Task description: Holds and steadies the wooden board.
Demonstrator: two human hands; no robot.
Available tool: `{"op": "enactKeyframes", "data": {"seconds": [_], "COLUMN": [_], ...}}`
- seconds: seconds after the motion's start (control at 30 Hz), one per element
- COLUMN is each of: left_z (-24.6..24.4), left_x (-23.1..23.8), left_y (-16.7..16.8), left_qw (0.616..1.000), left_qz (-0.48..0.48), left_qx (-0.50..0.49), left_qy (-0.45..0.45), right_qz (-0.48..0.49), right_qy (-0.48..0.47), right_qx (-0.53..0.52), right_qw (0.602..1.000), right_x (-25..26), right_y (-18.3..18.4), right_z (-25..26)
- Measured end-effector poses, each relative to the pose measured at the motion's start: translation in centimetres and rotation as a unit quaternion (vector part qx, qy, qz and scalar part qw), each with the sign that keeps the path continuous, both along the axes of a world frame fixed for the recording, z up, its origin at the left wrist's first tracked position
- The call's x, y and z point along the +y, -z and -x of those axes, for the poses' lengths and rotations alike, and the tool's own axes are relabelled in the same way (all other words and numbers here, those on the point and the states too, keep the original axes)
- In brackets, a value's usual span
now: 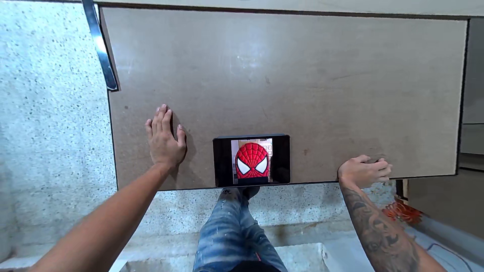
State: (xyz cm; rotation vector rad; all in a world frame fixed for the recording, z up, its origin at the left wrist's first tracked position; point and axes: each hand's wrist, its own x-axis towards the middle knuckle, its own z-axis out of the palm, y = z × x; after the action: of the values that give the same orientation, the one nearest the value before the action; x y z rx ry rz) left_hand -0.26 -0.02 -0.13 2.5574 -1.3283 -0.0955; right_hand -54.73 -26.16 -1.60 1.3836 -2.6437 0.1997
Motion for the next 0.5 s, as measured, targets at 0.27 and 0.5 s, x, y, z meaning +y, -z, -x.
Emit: {"op": "enactKeyframes", "data": {"seconds": [0.27,0.5], "left_z": [-0.21,-0.14], "left_x": [-0.16,-0.33], "left_y": [0.14,0.04], "left_qw": [1.0,1.0], "left_qz": [-0.001,0.006], "left_qx": [0.004,-0.002], "left_qy": [-0.01,0.005], "right_qz": [0.0,0.0], "right_qy": [0.001,0.002], "right_qx": [-0.013,-0.02], "right_qw": [1.0,1.0], "right_x": [-0.11,-0.19], "right_y": [-0.19,-0.02], "right_z": [-0.46,-0.37]}}
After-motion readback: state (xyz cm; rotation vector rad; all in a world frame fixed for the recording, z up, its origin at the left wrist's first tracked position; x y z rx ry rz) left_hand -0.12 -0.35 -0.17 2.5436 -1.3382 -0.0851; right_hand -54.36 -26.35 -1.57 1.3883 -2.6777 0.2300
